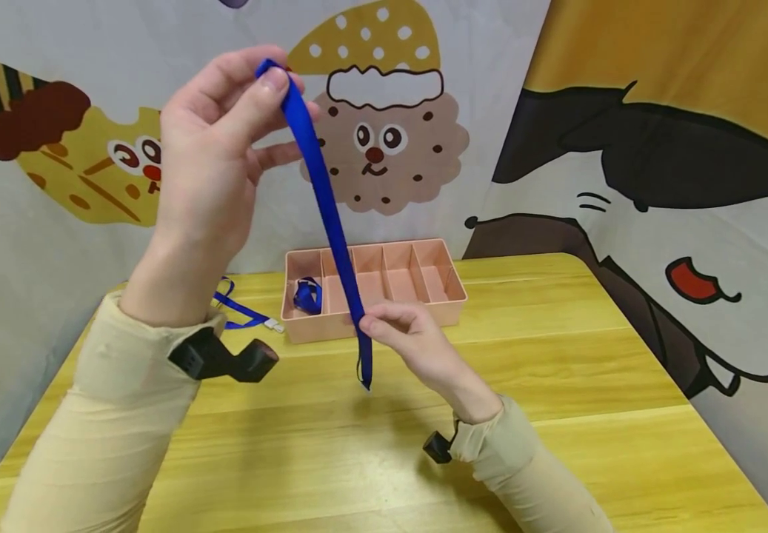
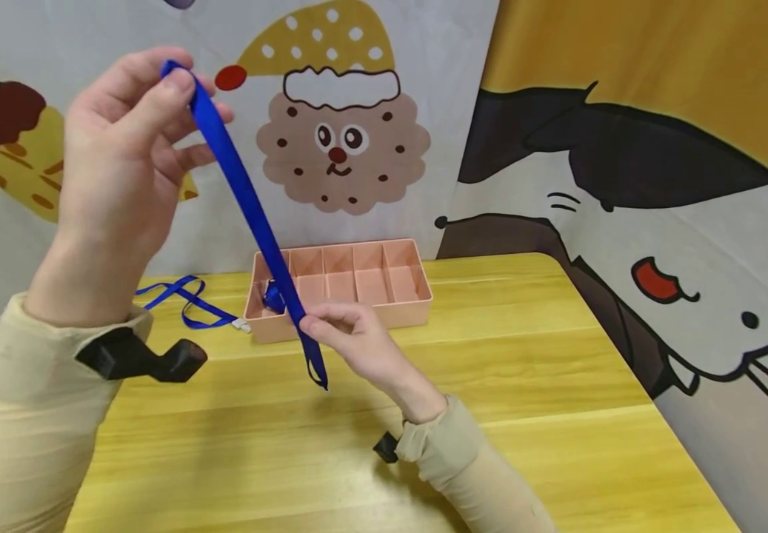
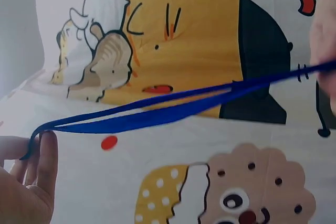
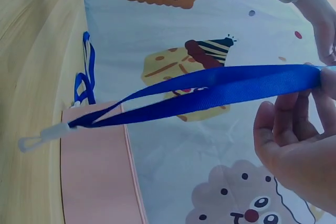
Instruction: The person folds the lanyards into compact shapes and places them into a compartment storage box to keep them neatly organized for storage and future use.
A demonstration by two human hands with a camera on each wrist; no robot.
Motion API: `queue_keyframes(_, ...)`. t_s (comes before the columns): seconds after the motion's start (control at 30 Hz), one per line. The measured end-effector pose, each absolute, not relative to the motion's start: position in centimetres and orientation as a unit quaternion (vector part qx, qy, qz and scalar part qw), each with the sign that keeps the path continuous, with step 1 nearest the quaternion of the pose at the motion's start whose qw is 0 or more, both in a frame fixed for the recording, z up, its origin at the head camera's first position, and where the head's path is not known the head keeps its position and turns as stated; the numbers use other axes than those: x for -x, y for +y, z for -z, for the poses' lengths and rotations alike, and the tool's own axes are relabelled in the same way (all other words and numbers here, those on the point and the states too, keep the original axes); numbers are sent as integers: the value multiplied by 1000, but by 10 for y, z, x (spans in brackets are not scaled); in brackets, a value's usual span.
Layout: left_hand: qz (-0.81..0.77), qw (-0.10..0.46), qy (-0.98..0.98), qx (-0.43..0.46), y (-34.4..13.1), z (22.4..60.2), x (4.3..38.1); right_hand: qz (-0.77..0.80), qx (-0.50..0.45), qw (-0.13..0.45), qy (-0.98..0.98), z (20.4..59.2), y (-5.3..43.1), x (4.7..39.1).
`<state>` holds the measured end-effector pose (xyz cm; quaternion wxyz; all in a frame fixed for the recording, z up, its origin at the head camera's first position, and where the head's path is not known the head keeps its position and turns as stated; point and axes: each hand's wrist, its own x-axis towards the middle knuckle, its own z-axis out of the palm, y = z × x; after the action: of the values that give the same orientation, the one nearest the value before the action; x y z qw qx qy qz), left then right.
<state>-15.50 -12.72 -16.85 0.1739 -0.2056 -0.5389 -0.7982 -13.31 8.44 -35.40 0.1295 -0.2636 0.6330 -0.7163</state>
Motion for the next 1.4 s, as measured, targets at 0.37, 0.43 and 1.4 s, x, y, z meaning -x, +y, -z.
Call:
queue_keyframes(0.37,786,193,-583,63,-164,199,188,633,283,-33,720,345,88,122)
queue_keyframes(0.43,785,184,-591,34,-172,211,194,615,294,-67,728,342,88,120)
queue_keyframes(1.4,636,192,-714,222,-88,356,108,647,271,-114,704,327,100,111)
